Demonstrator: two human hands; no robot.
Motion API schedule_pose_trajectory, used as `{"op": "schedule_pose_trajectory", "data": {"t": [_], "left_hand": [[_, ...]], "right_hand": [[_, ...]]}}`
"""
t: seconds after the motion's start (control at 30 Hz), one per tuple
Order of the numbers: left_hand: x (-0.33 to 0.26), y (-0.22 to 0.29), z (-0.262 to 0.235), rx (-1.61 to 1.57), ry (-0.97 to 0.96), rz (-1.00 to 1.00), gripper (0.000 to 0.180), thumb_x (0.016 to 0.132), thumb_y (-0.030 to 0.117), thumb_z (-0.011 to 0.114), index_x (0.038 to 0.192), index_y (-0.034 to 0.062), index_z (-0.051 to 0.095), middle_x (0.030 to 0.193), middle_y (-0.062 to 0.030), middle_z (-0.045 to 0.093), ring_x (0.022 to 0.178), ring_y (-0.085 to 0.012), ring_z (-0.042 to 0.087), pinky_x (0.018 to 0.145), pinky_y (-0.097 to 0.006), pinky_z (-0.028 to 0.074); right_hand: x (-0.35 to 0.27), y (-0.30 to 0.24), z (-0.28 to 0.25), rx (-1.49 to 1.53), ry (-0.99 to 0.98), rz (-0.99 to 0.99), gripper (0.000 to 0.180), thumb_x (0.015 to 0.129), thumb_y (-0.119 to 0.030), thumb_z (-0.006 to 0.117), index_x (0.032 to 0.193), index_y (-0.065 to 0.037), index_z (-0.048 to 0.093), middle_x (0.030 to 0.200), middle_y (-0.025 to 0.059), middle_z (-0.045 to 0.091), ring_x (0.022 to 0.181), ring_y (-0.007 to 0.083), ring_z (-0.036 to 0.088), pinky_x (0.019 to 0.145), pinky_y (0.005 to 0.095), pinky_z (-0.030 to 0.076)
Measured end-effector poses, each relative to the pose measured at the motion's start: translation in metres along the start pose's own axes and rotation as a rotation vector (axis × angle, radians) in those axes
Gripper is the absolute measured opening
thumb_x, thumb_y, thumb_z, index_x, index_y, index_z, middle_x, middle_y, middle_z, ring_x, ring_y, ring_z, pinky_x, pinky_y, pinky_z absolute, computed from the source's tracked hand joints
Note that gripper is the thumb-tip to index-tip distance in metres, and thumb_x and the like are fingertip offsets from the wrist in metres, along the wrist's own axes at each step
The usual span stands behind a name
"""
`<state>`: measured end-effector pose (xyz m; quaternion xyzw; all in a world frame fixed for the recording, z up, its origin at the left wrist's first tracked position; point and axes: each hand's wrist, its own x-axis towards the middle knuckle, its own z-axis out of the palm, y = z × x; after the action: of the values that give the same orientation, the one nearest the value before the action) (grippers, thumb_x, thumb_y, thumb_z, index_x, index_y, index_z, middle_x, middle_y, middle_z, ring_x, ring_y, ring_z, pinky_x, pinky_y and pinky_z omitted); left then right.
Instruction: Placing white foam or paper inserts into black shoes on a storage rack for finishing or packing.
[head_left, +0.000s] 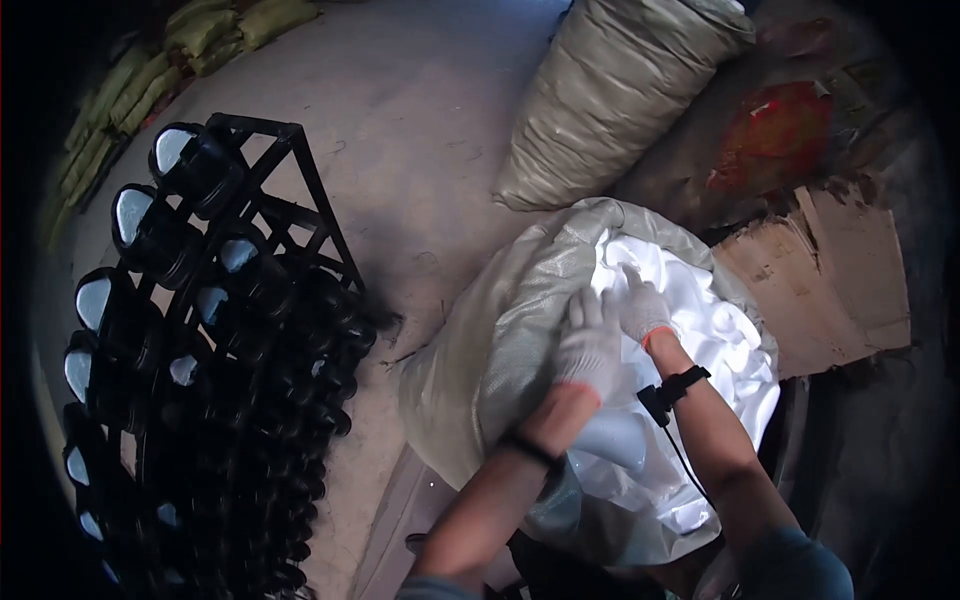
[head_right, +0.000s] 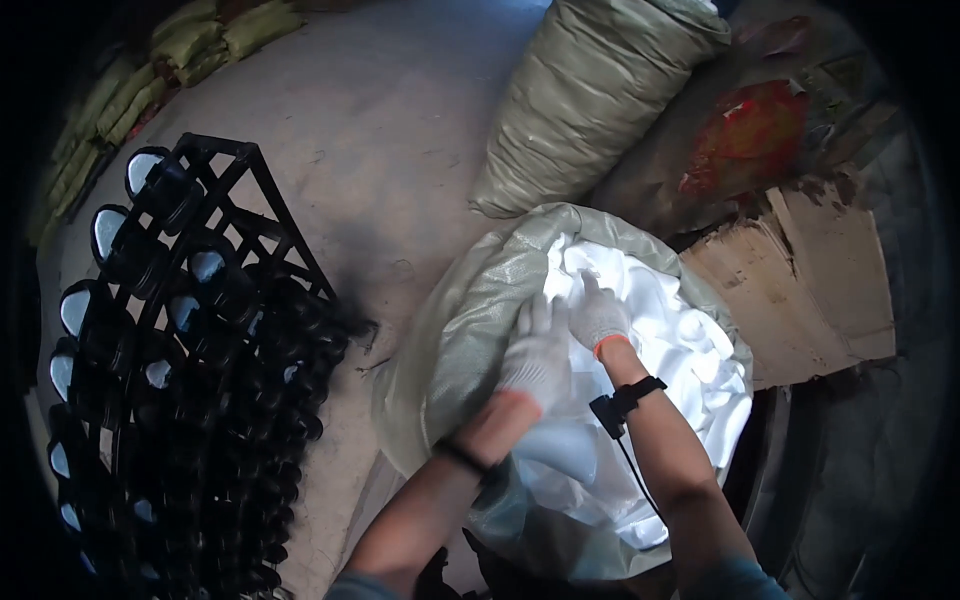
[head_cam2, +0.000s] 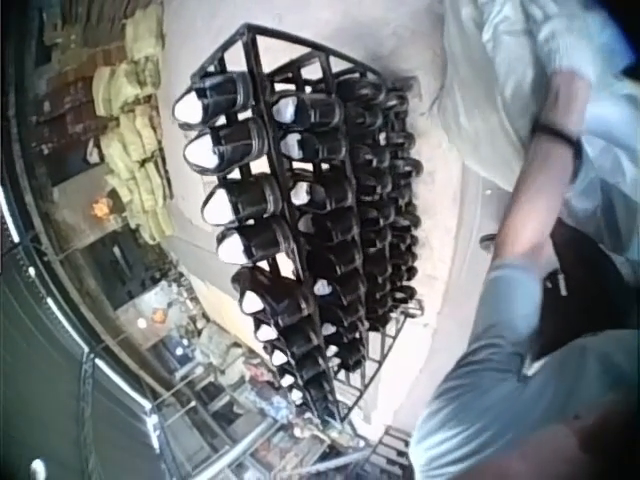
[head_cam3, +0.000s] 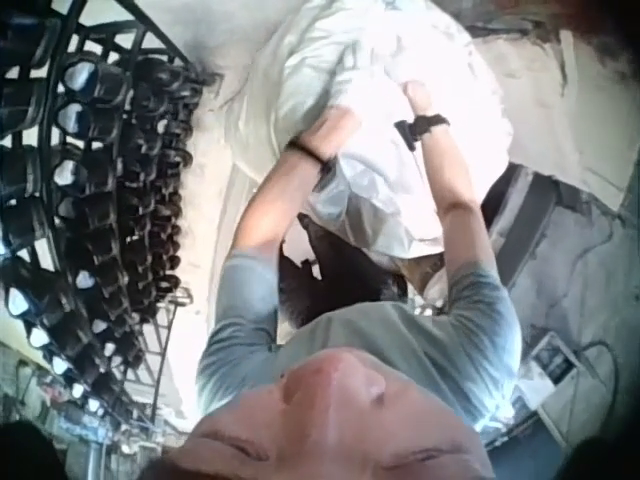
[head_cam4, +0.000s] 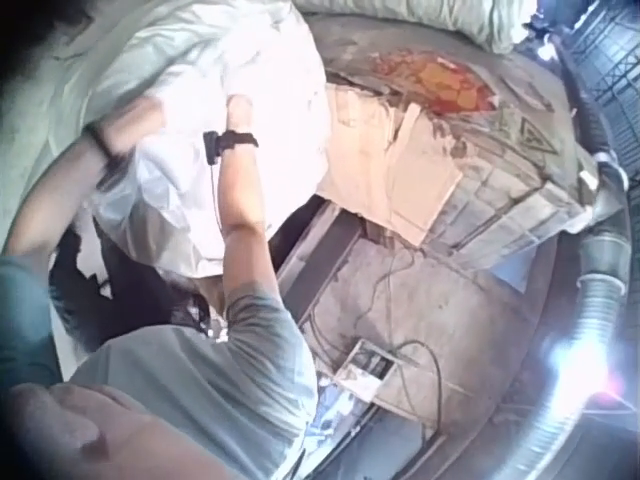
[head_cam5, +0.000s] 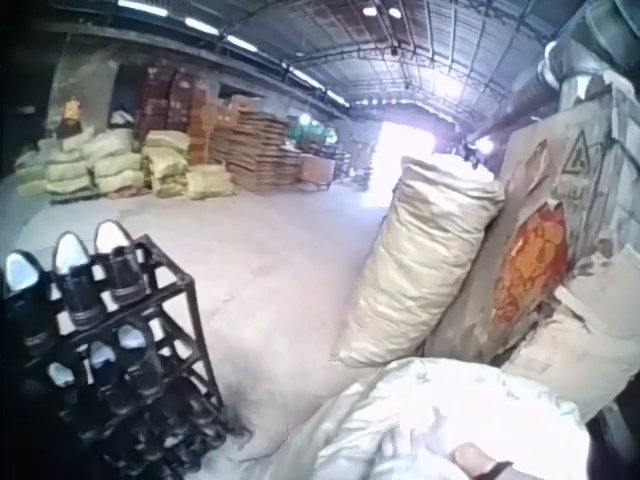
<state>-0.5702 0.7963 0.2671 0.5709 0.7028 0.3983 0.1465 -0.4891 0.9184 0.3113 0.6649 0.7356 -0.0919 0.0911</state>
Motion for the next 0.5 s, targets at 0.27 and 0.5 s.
{"op": "schedule_pose_trajectory", "data": {"t": [0.27,0.5], "left_hand": [[0.032,-0.033,0.087,0.393,-0.073,-0.069,0.051,0.097,0.021,0.063,0.144,0.0002,0.063,0.156,-0.0226,0.051,0.138,-0.0415,0.054,0.114,-0.052,0.044],[0.037,-0.175,0.041,0.366,0.022,-0.377,0.039,0.1,0.014,0.061,0.137,0.0018,0.068,0.135,-0.0225,0.067,0.122,-0.0375,0.065,0.105,-0.051,0.052]], "right_hand": [[-0.009,0.096,0.056,0.403,-0.21,-0.294,0.085,0.089,-0.019,0.079,0.166,-0.003,0.046,0.149,0.0278,0.067,0.141,0.0402,0.064,0.117,0.0431,0.052],[-0.101,0.056,0.025,0.691,0.006,-0.517,0.076,0.086,-0.009,0.076,0.157,0.005,0.056,0.151,0.0271,0.067,0.142,0.0362,0.063,0.122,0.0398,0.046]]}}
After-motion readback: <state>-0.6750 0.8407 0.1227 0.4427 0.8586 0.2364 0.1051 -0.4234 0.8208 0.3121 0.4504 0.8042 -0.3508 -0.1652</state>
